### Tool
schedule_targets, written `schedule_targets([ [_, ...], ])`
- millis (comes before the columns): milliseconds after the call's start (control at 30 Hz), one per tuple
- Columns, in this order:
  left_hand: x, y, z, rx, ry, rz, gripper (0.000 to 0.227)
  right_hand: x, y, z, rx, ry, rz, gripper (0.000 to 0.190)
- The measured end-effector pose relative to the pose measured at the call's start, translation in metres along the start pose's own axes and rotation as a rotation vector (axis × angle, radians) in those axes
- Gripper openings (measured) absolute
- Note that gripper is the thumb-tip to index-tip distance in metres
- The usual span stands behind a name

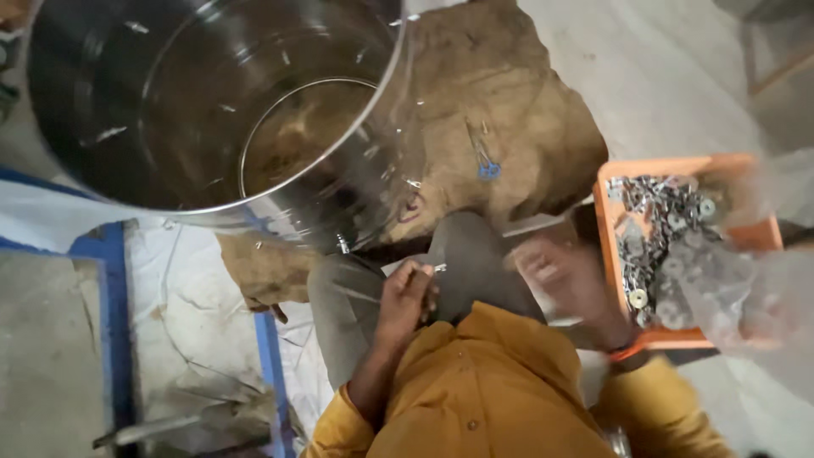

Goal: The person sits on the floor and repeatedly picks small metal fasteners from a plastic bin, then inserts them into pre-drilled holes on the side of a large stainless steel container. The person secures each fastener by hand and continues the process around the container's circumference.

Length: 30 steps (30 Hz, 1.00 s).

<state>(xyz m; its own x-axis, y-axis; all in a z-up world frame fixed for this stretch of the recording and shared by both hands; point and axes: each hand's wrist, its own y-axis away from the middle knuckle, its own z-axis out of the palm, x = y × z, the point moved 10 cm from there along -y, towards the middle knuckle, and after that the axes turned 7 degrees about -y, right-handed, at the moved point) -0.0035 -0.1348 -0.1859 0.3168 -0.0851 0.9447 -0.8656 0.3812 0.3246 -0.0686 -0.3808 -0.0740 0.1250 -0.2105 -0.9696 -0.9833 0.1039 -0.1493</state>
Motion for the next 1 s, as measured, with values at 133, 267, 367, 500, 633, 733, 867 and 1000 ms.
schedule_targets([
  [133, -0.002, 0.002, 0.006, -0.014, 0.081, 0.061, 0.027, -0.044, -0.003, 0.123, -0.25, 0.448, -0.18, 0.017],
  [267, -0.014, 0.007, -0.005, -0.026, 0.241, 0.099, 0.024, -0.092, -0.006, 0.166, -0.336, 0.506, -0.433, 0.018],
  [367, -0.022, 0.009, -0.016, -0.029, 0.309, 0.1, 0.025, -0.103, -0.009, 0.161, -0.289, 0.498, -0.432, 0.021],
  [500, -0.03, 0.013, -0.023, 0.0, 0.196, 0.035, 0.022, -0.084, -0.024, 0.128, -0.087, 0.461, -0.307, 0.027],
  [633, 0.001, 0.013, -0.025, 0.011, -0.035, 0.163, 0.015, -0.029, -0.027, 0.117, -0.21, 0.315, 0.026, 0.022],
  [733, 0.019, 0.016, -0.021, -0.034, -0.06, 0.199, 0.01, 0.01, -0.017, 0.118, -0.256, 0.13, 0.254, 0.022],
  [867, 0.046, 0.026, -0.028, 0.01, -0.224, 0.311, 0.005, 0.037, -0.013, 0.122, -0.248, -0.044, 0.332, 0.024],
  [1000, 0.047, 0.028, -0.025, 0.01, -0.282, 0.351, 0.005, 0.055, -0.011, 0.13, -0.27, -0.266, 0.356, 0.024],
])
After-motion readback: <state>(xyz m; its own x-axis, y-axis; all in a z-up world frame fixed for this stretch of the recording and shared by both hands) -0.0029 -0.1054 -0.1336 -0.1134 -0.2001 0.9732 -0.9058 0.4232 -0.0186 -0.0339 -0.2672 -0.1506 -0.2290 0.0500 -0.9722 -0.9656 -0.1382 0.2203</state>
